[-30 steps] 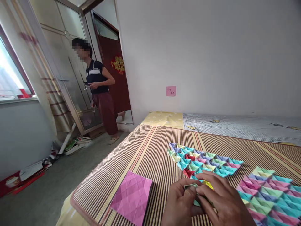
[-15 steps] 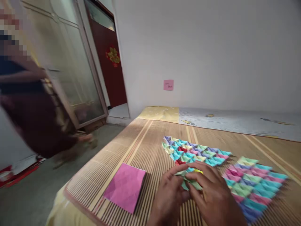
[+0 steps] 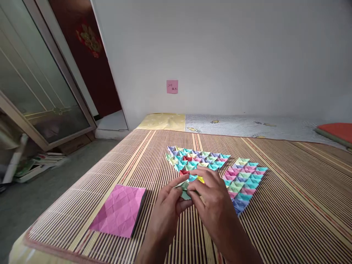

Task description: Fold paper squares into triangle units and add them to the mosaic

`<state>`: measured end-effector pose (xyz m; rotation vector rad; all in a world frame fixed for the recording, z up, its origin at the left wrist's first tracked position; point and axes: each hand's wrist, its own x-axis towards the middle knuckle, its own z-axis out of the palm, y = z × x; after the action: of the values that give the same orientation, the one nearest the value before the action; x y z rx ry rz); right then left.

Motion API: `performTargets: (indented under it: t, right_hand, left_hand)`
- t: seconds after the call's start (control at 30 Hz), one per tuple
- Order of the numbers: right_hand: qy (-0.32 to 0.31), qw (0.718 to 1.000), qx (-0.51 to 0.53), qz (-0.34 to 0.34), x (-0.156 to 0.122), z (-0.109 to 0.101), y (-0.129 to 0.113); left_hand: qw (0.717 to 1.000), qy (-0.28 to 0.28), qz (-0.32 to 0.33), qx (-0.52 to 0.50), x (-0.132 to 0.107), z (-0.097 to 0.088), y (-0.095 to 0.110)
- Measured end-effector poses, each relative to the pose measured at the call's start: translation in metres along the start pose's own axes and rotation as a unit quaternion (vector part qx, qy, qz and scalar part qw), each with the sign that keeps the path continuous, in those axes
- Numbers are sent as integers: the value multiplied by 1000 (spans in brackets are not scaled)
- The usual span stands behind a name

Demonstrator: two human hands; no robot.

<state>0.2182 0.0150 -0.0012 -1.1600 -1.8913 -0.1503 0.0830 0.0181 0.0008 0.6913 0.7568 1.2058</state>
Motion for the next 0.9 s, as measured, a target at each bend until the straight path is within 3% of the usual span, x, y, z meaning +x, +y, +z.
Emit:
performTargets:
  t: [0.43,0.9]
  right_hand:
    - [20,999,-36,-12,1,0,-3]
    - [-5,1000,1,-2,1,1,-2]
  left_hand:
    - [999,13,-3,-35,1,1,1]
    - [1000,-12,-2,26,3,0,-5]
